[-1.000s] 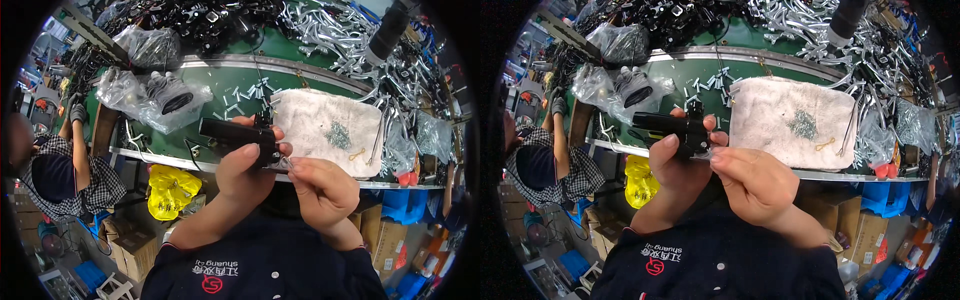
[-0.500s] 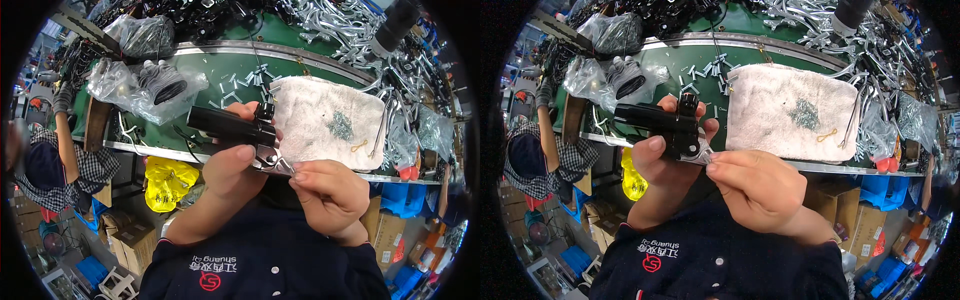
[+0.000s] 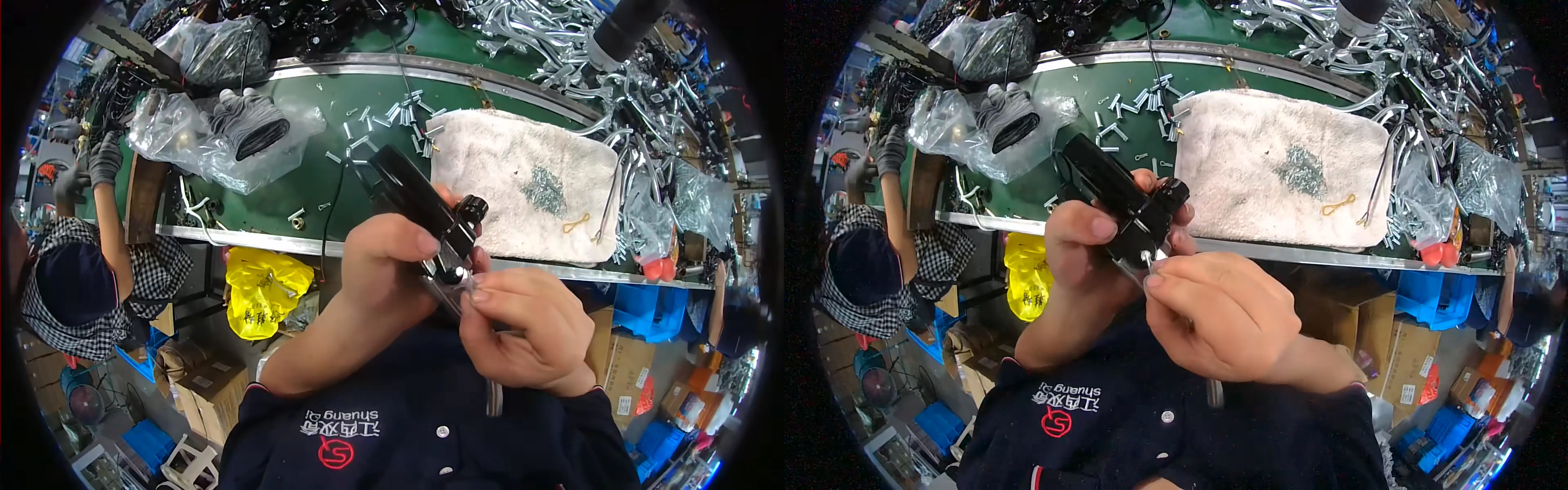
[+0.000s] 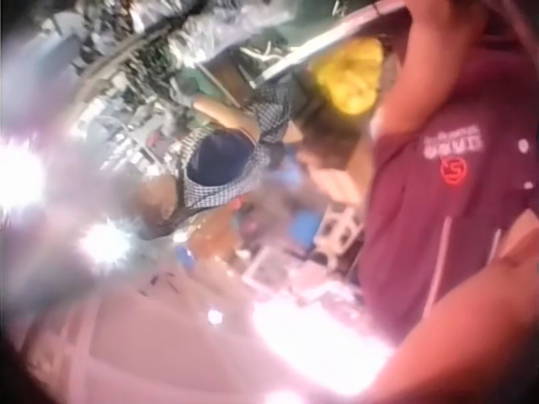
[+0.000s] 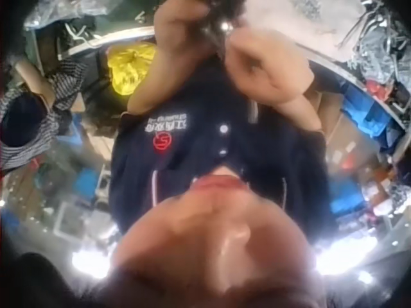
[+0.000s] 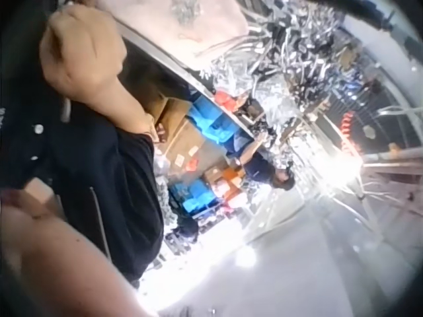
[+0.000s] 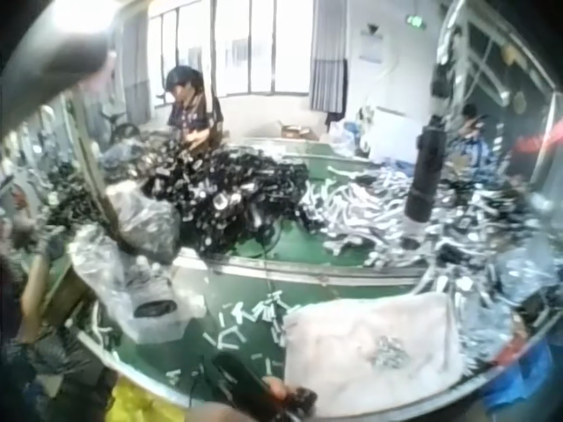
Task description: The person assembles brake levers by attaching a silver lever to a black mount, inserting a pin through the hinge, and securing it with a small clip by hand.
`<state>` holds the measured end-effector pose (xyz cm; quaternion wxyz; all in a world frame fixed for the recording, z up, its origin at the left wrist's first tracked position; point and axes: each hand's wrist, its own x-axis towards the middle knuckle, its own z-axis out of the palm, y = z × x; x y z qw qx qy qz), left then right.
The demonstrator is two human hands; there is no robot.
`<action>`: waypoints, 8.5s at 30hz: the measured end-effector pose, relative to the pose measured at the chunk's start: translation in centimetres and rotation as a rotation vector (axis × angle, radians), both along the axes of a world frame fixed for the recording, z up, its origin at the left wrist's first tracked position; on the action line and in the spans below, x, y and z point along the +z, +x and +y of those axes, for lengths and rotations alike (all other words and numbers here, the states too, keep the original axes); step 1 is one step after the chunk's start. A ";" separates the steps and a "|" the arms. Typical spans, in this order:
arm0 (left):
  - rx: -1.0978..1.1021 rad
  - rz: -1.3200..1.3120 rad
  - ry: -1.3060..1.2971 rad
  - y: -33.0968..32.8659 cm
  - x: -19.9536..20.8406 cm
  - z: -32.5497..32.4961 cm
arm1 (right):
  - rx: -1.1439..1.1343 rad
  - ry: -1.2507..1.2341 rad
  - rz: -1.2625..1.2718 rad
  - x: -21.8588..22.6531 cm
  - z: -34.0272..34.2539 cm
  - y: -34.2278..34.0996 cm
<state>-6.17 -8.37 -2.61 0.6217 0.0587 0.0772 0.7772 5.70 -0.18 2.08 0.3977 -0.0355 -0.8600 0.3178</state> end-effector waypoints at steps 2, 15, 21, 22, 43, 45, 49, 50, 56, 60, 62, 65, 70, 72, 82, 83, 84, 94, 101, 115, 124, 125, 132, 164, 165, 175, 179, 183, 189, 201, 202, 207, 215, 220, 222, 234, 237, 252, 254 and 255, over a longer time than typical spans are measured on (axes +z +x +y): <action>0.022 -0.018 -0.036 -0.1 0.2 -0.3 | -0.002 0.009 -0.037 0.4 -0.3 0.3; 0.228 0.035 -0.018 0.5 0.8 -0.2 | 0.042 0.000 -0.042 0.0 -0.6 0.0; 0.205 0.050 -0.012 0.6 0.8 -0.3 | 0.028 -0.019 -0.036 -0.2 -0.8 0.0; 0.204 0.049 -0.011 0.5 0.8 -0.3 | 0.026 -0.019 -0.037 -0.2 -0.8 -0.1; 0.242 0.061 -0.076 1.6 1.9 -1.3 | 0.034 -0.051 -0.010 0.2 -1.7 0.5; 0.235 0.074 -0.106 1.8 1.9 -1.4 | 0.072 -0.053 -0.033 0.3 -1.7 0.6; 0.233 0.028 -0.059 2.1 1.9 -1.3 | 0.063 -0.014 -0.011 -0.1 -1.9 0.9; 0.230 0.039 -0.064 2.1 2.0 -1.3 | 0.054 -0.011 -0.008 0.0 -1.9 1.0; 0.209 0.052 -0.044 2.2 1.7 -1.2 | -0.002 -0.067 -0.019 0.1 -2.3 1.2; 0.275 0.000 -0.115 2.4 2.1 -0.8 | -0.016 -0.119 -0.021 -0.2 -2.1 1.1; 0.244 0.020 -0.093 2.2 1.8 -0.9 | -0.019 -0.135 -0.019 -0.2 -2.1 1.0; 0.212 0.032 -0.087 2.1 1.9 -0.8 | -0.023 -0.152 -0.025 -0.2 -1.8 0.9; 0.204 0.018 -0.071 1.9 1.4 -0.5 | -0.039 -0.170 -0.046 -0.5 -1.5 0.9; 0.214 0.021 -0.060 1.9 1.3 -0.4 | -0.035 -0.196 -0.039 -0.6 -1.5 0.8; 0.273 0.042 -0.096 2.0 2.1 0.0 | -0.036 -0.212 -0.027 -0.6 -1.3 0.5; 0.286 0.042 -0.090 2.0 2.1 0.0 | -0.037 -0.226 -0.023 -0.7 -1.3 0.6; 0.298 0.042 -0.085 2.1 2.1 0.0 | -0.039 -0.241 -0.019 -0.7 -1.4 0.6; 0.222 0.150 -0.101 1.8 0.9 -1.4 | 0.035 -0.258 -0.039 -1.0 -1.7 1.4; 0.187 0.138 -0.095 2.1 0.7 -1.1 | 0.040 -0.299 -0.049 -1.3 -1.4 1.6; 0.238 0.105 -0.304 3.2 1.1 0.2 | -0.057 -0.427 -0.088 -2.3 -1.4 2.5; 0.219 0.183 -0.293 4.3 2.2 0.1 | -0.073 -0.189 0.045 -2.2 -1.3 3.3; 0.206 0.188 -0.256 4.1 2.0 0.2 | -0.071 -0.191 0.045 -2.2 -1.2 3.1; 0.233 0.085 -0.204 3.8 0.5 -0.5 | -0.156 -0.086 -0.038 -2.0 -1.8 3.0; 0.215 0.514 -0.294 7.2 1.3 6.4 | -0.156 -0.395 0.134 -5.2 2.7 6.8; 0.215 0.513 -0.301 7.2 1.1 6.6 | -0.154 -0.401 0.131 -5.2 2.7 6.9; 0.277 0.440 -0.304 6.7 0.4 5.4 | -0.108 -0.530 0.112 -4.6 2.4 6.6; 0.245 0.462 -0.325 5.9 0.2 4.8 | -0.100 -0.492 0.067 -4.5 3.0 5.7; 0.236 0.384 -0.322 5.8 1.7 5.5 | -0.143 -0.410 0.038 -3.2 3.4 5.4; 0.286 0.288 -0.238 4.9 1.4 5.4 | -0.133 -0.384 0.008 -3.0 3.4 4.2; 0.284 0.189 -0.064 4.3 0.8 4.0 | -0.141 -0.321 -0.005 -1.5 2.0 4.4; 0.281 0.200 -0.068 4.2 0.8 3.9 | -0.144 -0.319 -0.009 -1.4 1.9 4.4; 0.291 0.242 -0.030 3.8 0.4 3.7 | -0.185 -0.717 -0.129 -0.9 1.6 4.2; 0.324 0.209 0.010 3.6 0.2 3.1 | -0.070 -0.672 -0.115 -1.2 1.8 4.5; 0.329 0.221 -0.027 3.5 0.8 2.9 | 0.015 -1.022 -0.181 -1.0 2.3 4.4; 0.328 0.201 -0.049 3.5 0.9 2.9 | 0.109 -1.164 -0.167 -1.1 2.5 4.4; 0.360 0.237 -0.050 3.3 0.5 2.3 | 0.009 -1.208 -0.274 0.1 2.2 3.8; 0.366 0.225 -0.080 3.3 0.6 2.3 | -0.017 -0.855 -0.268 -0.7 2.1 3.7; 0.320 0.112 0.014 3.2 0.4 1.6 | 0.017 0.225 -0.021 0.0 1.0 2.7; 0.316 0.162 0.106 3.1 0.3 1.5 | -0.021 0.233 -0.028 0.1 0.7 2.8; 0.316 0.159 0.102 3.1 0.2 1.4 | -0.020 0.230 -0.031 0.1 0.6 2.8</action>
